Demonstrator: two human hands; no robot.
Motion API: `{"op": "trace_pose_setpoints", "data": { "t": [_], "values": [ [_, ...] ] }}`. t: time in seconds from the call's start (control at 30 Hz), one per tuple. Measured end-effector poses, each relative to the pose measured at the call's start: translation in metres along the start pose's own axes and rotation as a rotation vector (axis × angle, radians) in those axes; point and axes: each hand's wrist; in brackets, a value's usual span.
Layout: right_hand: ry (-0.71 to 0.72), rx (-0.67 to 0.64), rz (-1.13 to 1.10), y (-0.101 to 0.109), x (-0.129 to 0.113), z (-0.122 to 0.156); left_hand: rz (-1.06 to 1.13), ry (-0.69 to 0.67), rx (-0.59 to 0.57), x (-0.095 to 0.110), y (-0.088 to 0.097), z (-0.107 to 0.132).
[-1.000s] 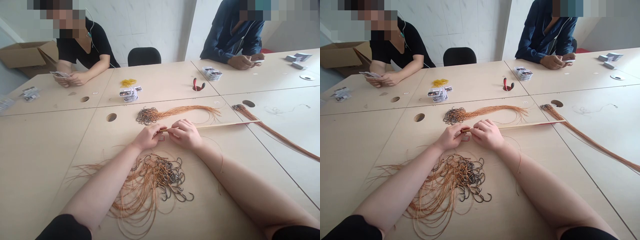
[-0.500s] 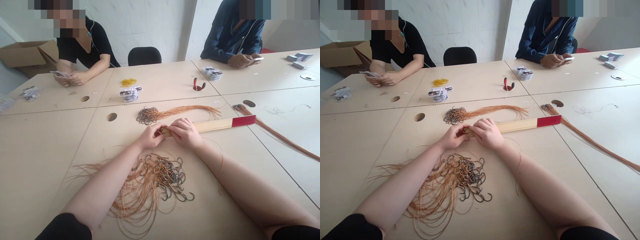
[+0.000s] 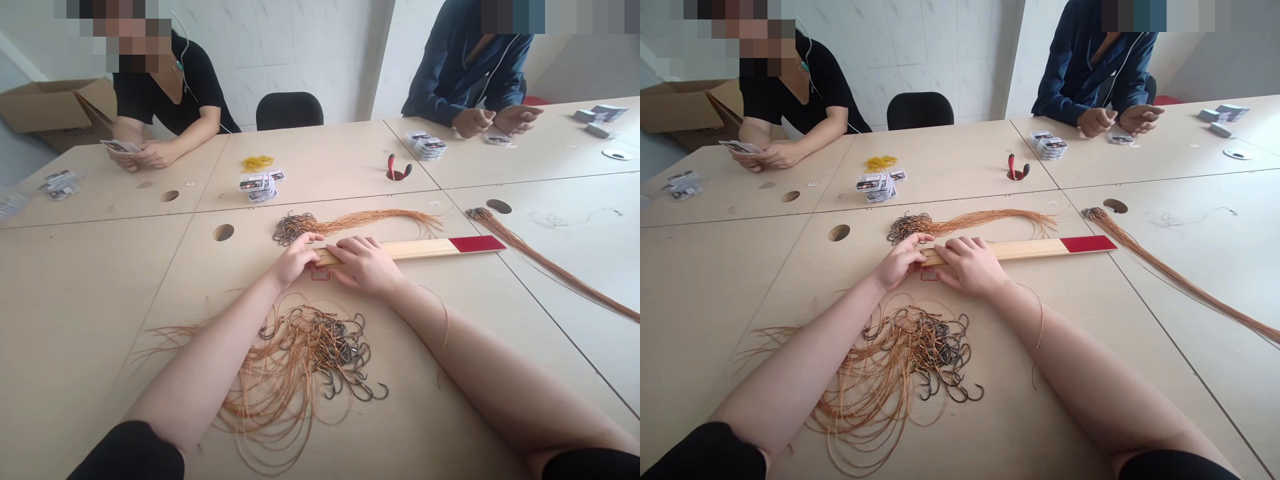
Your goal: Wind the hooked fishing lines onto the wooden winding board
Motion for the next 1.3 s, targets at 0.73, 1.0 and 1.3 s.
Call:
{"op": "trace_pose_setpoints", "data": {
  "t": [0.73,1.0,1.3],
  "values": [
    [0.033,-0.189,0.055,0.014,-0.008,-0.007,0.284,0.537,0.065,0.018,0.01,-0.001],
    [0.059,-0.069,0.049,0.001,0.003,-0.003,0.318,0.412,-0.089,0.012,0.014,0.001],
    [0.003,-0.03,0.01,-0.003,0.004,0.001,0.26,0.365,-0.013,0.011,0.01,0.003]
  ]
}}
Point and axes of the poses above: each hand's wrist, its own z-axis away from the middle knuckle, its own y-axis out of the back of the hand, x = y × z, and after that the axes turned 14 degrees about z, right-handed
